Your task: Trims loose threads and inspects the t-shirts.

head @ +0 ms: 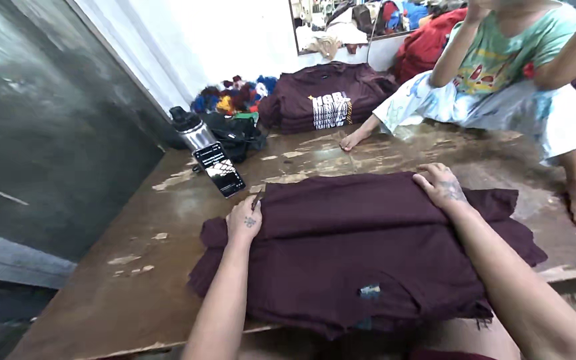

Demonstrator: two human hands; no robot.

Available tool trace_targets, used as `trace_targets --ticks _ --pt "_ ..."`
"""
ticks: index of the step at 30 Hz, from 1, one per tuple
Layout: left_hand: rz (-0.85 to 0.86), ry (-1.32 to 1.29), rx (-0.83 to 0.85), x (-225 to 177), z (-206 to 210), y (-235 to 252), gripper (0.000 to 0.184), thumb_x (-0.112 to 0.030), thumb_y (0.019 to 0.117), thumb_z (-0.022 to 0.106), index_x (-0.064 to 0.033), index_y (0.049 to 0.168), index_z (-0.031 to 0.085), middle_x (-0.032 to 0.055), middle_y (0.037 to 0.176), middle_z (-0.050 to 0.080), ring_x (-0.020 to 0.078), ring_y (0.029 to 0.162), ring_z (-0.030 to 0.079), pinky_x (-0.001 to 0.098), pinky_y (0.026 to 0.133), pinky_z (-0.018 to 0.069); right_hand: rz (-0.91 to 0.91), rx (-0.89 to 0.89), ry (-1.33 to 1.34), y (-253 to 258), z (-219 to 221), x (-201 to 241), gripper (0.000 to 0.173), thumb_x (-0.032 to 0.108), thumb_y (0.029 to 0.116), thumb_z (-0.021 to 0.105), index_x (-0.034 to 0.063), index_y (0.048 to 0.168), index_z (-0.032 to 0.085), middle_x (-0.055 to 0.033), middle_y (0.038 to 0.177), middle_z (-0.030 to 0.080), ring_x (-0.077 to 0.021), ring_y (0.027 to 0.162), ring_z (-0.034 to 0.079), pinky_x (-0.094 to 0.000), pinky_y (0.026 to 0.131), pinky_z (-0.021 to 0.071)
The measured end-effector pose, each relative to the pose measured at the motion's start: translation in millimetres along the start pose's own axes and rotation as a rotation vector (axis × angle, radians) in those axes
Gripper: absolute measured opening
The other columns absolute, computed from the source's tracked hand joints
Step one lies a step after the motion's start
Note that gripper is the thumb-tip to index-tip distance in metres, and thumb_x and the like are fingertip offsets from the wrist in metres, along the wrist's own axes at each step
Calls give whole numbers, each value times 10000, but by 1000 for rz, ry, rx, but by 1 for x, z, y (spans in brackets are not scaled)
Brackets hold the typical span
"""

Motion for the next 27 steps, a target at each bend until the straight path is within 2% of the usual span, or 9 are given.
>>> trace_targets --ticks 3,6,10,13,16,19,21,23,27 --pt "126 53 -253 3 -2 -21 345 -167 1040 527 -117 1355 660 233 1384 599 466 1317 519 708 1075 318 -330 -69 -76 -48 -25 54 390 291 988 630 40 1279 694 -287 1345 612 -503 1261 572 -682 1046 428" --pt "-91 142 -108 -1 -24 -43 389 -214 1058 484 -189 1426 609 197 1488 528 451 1423 413 744 1103 234 -609 161 -65 -161 -22 120 477 467 954 628 96 1234 738 -237 1265 692 -469 1189 654 -714 933 499" --pt "150 116 -363 -10 -18 -65 348 -137 983 587 -56 1309 679 304 1440 531 568 1392 396 823 1069 177 -698 353 392 -246 -35 146 514 507 1027 510 83 1185 753 -225 1244 711 -418 1242 637 -627 1110 393" --pt "339 155 -51 -52 -6 -80 441 -102 965 576 -114 1403 633 255 1527 476 513 1456 349 763 1126 206 -620 120 436 -227 -60 140 442 456 1057 510 64 1082 714 -203 1081 722 -251 1126 686 -349 1034 514" --pt "189 236 354 -77 -7 -79 536 -127 1024 483 -207 1554 464 162 1663 297 425 1553 172 718 1180 99 -571 -14 205 -179 -57 105 465 496 1046 505 123 1250 693 -171 1244 685 -258 1233 634 -410 1053 509" --pt "97 170 239 -64 -19 -83 511 -177 1040 486 -235 1548 472 205 1656 287 455 1538 202 749 1150 134 -437 15 20 -118 -49 84 598 547 1003 497 87 1339 677 -252 1384 614 -449 1287 588 -628 1051 464" --pt "-12 127 145 -42 -29 -81 481 -234 1072 454 -235 1554 464 202 1641 324 466 1529 223 772 1129 134 -178 186 -83 -88 -39 55 720 626 958 534 136 1485 562 -311 1537 446 -559 1417 401 -775 1087 282" --pt "-139 84 114 -17 -36 -74 462 -274 1092 421 -243 1550 470 144 1643 349 441 1545 194 788 1124 101 16 321 -120 -72 -28 26 874 732 908 525 215 1600 395 -318 1626 288 -555 1504 231 -798 1139 75" --pt "-283 4 85 23 -37 -58 443 -309 1102 391 -260 1529 501 96 1654 343 415 1548 198 771 1119 155 52 274 -166 -82 -31 10 936 814 924 275 187 1614 363 -244 1640 327 -469 1532 253 -765 1172 31"
Point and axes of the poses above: each hand's wrist, its own y-axis towards the middle knuckle, its own z-axis out of the palm, x = y × z, the point moved 1 cm from there along y, towards the middle knuckle
